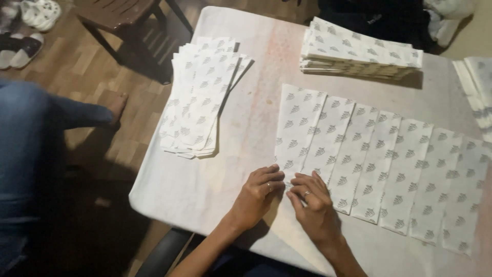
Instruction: Folding and gluing printed paper sheets to assemble paper bags.
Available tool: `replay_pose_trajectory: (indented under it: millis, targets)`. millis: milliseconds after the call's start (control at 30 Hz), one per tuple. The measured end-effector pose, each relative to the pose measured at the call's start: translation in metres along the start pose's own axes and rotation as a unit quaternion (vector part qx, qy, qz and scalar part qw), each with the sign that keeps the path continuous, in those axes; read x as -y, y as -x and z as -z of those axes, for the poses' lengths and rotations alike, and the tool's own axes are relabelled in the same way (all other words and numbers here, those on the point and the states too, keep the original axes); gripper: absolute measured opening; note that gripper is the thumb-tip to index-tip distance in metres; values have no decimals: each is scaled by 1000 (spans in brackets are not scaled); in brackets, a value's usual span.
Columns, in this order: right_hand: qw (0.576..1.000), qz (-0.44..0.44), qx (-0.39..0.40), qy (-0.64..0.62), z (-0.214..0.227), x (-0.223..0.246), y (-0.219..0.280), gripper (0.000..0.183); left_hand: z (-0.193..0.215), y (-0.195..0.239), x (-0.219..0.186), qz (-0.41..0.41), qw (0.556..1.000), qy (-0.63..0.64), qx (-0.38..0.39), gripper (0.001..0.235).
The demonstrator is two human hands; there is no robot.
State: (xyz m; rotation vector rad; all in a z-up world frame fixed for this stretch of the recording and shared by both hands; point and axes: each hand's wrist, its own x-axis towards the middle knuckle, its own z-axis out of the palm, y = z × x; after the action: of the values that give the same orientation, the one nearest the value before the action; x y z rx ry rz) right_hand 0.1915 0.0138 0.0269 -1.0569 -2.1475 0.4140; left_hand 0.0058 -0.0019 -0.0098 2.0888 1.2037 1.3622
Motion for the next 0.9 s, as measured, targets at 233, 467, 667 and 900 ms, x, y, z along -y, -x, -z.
replay_pose_trajectory:
  millis: [233, 467, 667, 900]
  targets:
    - [994, -86, 0, -73, -1, -1, -4, 9, 11, -6, 0, 83, 992, 89, 34, 16]
    - [990, -119, -13, -80, -1, 3, -1, 7, 53, -31, 30, -4, 986, -112, -127, 5]
    - [993, -90, -10, -76, -4, -4, 3, 11, 99, -42, 88, 228, 858, -439, -142, 77]
    - [996, -68, -8, -58, -5, -9, 7, 10, 106, -44, 99, 195, 832, -504, -121, 15]
